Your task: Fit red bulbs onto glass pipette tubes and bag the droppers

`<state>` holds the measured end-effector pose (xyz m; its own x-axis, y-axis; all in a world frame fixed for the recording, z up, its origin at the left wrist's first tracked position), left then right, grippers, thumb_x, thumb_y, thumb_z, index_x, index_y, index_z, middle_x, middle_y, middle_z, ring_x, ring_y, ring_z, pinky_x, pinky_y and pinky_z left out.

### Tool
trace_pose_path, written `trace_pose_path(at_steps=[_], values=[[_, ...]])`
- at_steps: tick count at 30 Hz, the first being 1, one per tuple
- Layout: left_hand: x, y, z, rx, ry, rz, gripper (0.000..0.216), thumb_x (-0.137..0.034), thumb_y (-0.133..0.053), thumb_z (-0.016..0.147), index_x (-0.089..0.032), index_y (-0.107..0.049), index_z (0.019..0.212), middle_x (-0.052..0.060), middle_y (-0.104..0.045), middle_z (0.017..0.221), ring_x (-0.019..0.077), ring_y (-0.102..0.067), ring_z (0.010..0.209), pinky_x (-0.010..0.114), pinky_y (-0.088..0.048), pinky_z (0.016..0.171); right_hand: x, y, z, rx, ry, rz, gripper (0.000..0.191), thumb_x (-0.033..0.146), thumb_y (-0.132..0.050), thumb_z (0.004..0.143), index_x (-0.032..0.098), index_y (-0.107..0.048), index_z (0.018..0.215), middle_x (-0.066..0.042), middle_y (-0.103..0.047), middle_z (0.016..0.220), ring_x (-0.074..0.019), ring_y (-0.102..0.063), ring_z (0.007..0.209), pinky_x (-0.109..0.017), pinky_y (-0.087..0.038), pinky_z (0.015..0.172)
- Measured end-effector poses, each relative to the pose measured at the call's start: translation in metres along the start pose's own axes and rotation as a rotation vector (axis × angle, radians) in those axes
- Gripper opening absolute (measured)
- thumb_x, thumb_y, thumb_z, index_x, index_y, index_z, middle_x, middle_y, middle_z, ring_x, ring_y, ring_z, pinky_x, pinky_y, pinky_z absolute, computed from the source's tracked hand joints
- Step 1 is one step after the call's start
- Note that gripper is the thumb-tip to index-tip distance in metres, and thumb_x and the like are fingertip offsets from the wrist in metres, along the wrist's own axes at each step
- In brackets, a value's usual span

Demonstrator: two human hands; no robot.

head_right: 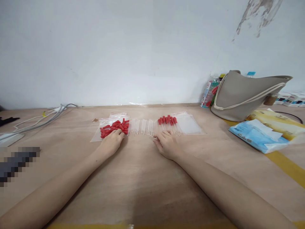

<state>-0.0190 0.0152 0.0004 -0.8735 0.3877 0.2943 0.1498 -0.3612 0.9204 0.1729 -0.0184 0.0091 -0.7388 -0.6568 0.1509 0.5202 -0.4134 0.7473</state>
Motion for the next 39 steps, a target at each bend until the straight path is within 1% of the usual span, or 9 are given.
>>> trace_pose_path(at_steps=[5, 8, 14, 16, 18, 22, 27, 32, 39], values=[[-0.01, 0.016, -0.003, -0.016, 0.019, 0.127, 0.031, 0.007, -0.033, 0.071, -0.011, -0.054, 0.084, 0.012, -0.056, 0.083, 0.0221, -0.051, 0.079, 0.03, -0.047, 0.063, -0.002, -0.004, 0.001, 0.018, -0.009, 0.0, 0.016, 0.025, -0.045, 0.085, 0.016, -0.057, 0.087, -0.005, -0.063, 0.074, -0.0168, -0.055, 0.072, -0.031, -0.03, 0.071], [-0.023, 0.03, -0.006, -0.046, 0.003, 0.103, 0.033, 0.007, -0.031, 0.072, -0.01, -0.054, 0.087, 0.014, -0.056, 0.085, 0.0229, -0.052, 0.078, 0.03, -0.047, 0.061, -0.003, -0.005, 0.001, 0.022, -0.012, 0.0, 0.017, 0.026, -0.045, 0.086, 0.015, -0.058, 0.089, -0.005, -0.063, 0.074, -0.0173, -0.055, 0.073, -0.031, -0.031, 0.072], [-0.062, 0.048, -0.019, -0.28, -0.358, -0.369, 0.026, -0.011, -0.033, 0.088, -0.018, -0.056, 0.098, 0.008, -0.06, 0.099, 0.0185, -0.054, 0.09, 0.031, -0.046, 0.078, -0.007, -0.006, 0.002, 0.01, -0.015, 0.008, 0.022, 0.026, -0.044, 0.086, 0.016, -0.059, 0.098, -0.007, -0.065, 0.083, -0.0178, -0.056, 0.079, -0.031, -0.033, 0.073], [-0.067, 0.043, -0.021, -0.264, -0.477, -0.483, 0.026, -0.015, -0.034, 0.09, -0.021, -0.059, 0.095, 0.005, -0.062, 0.097, 0.0161, -0.056, 0.089, 0.029, -0.046, 0.078, -0.008, -0.007, 0.002, 0.016, -0.014, 0.001, 0.021, 0.025, -0.045, 0.086, 0.016, -0.061, 0.094, -0.007, -0.065, 0.082, -0.0176, -0.056, 0.079, -0.031, -0.033, 0.072], [-0.066, 0.037, -0.021, -0.228, -0.528, -0.569, 0.026, -0.016, -0.036, 0.089, -0.022, -0.06, 0.095, 0.004, -0.063, 0.098, 0.0148, -0.057, 0.088, 0.027, -0.046, 0.076, -0.008, -0.008, 0.002, 0.026, -0.011, -0.003, 0.02, 0.024, -0.045, 0.086, 0.016, -0.062, 0.092, -0.007, -0.065, 0.082, -0.0174, -0.056, 0.08, -0.031, -0.033, 0.073], [-0.054, 0.036, -0.014, -0.242, -0.417, -0.658, 0.021, -0.021, -0.047, 0.083, -0.021, -0.058, 0.101, 0.005, -0.061, 0.099, 0.018, -0.055, 0.091, 0.032, -0.044, 0.08, -0.007, -0.009, 0.002, 0.045, -0.015, 0.002, 0.02, 0.024, -0.045, 0.086, 0.017, -0.062, 0.092, -0.006, -0.066, 0.084, -0.0175, -0.056, 0.081, -0.031, -0.032, 0.074], [-0.048, 0.03, -0.005, -0.262, -0.198, -0.703, 0.039, -0.041, -0.061, 0.074, -0.017, -0.06, 0.104, 0.01, -0.055, 0.103, 0.0227, -0.051, 0.097, 0.037, -0.043, 0.084, -0.004, -0.009, 0.003, 0.057, -0.003, 0.005, 0.021, 0.025, -0.044, 0.087, 0.017, -0.063, 0.09, -0.007, -0.065, 0.085, -0.0174, -0.055, 0.081, -0.032, -0.031, 0.074], [-0.05, 0.021, -0.001, -0.26, -0.135, -0.759, 0.016, -0.027, -0.051, 0.084, -0.019, -0.065, 0.087, 0.005, -0.058, 0.093, 0.0176, -0.054, 0.087, 0.033, -0.044, 0.078, -0.004, -0.01, 0.002, 0.047, 0.005, 0.035, 0.02, 0.025, -0.043, 0.087, 0.018, -0.062, 0.089, -0.006, -0.064, 0.084, -0.0161, -0.055, 0.08, -0.031, -0.032, 0.077], [-0.043, 0.02, -0.001, -0.24, -0.068, -0.823, 0.017, -0.025, -0.042, 0.089, -0.018, -0.057, 0.096, 0.003, -0.062, 0.085, 0.0162, -0.056, 0.08, 0.029, -0.044, 0.073, 0.002, -0.009, 0.0, 0.01, 0.054, 0.043, 0.02, 0.025, -0.043, 0.087, 0.019, -0.062, 0.09, -0.005, -0.064, 0.083, -0.0147, -0.056, 0.078, -0.032, -0.031, 0.079]])
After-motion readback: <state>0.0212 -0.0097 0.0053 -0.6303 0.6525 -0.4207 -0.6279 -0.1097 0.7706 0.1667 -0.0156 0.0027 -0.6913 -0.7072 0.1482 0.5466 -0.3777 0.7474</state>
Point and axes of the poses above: each hand's wrist, its own z-axis towards the middle knuckle, its own y-axis out of the back of the hand, x = y × z, the point moved 8 cm from there along z, towards the middle knuckle
